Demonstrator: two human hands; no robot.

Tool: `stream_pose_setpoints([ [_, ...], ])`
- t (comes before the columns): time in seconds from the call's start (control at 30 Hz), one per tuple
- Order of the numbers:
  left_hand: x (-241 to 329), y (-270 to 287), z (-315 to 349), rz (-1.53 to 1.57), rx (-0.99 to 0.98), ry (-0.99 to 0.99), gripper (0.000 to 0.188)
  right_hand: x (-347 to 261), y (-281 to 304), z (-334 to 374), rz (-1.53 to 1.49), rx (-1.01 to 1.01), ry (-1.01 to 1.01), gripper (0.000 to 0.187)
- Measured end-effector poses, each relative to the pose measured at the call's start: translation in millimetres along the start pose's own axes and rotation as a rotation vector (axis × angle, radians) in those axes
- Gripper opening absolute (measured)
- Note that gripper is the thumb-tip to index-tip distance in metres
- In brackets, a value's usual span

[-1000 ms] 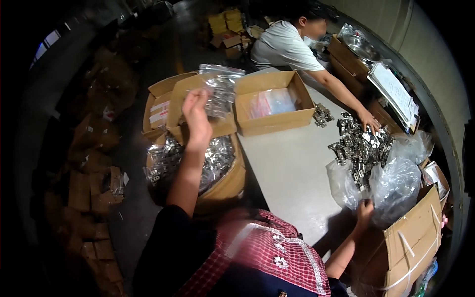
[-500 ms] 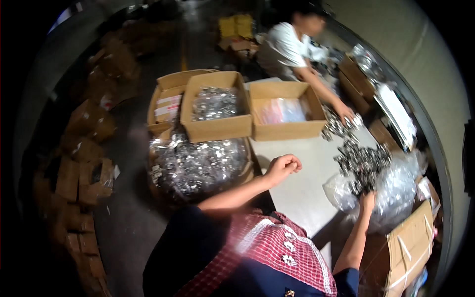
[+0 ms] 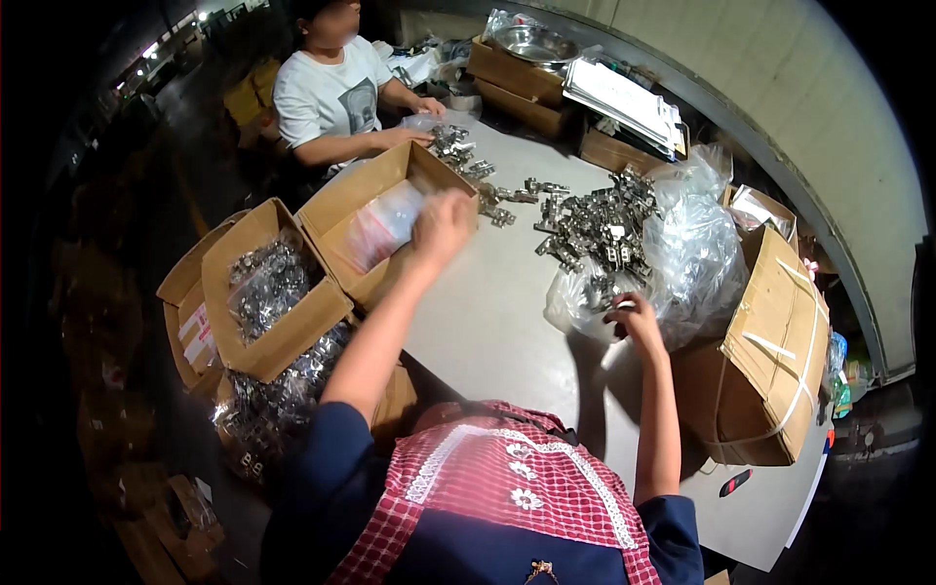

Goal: The person places metal hinges into plastic bags, seals the bags, and puts them into a cardboard box.

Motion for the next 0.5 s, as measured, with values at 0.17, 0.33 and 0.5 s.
stream_pose_setpoints([
  [0.17,-144,23,-40,-0.62,-0.325,0.465,0.051,6,-78,19,0.216,-0.373,-0.055,0.028],
  [0.33,-172,19,-10,-0.341,-0.776,0.876,0.025,15,-125,33,0.257,-0.557,0.007,0.026],
  [0.5,-119,37,-14,-0.544,-0.432,0.436,0.017,7,-134,31,0.238,-0.48,0.099,0.028],
])
Point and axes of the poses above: each hand's wrist, its own z-axis away from the middle knuckle, its own y-axis out of the back of the hand, x = y × z, the point moved 1 cm from there along -z, towards the middle knuckle, and after that the axes turned 2 degrees about y, right-handed, at the moved point
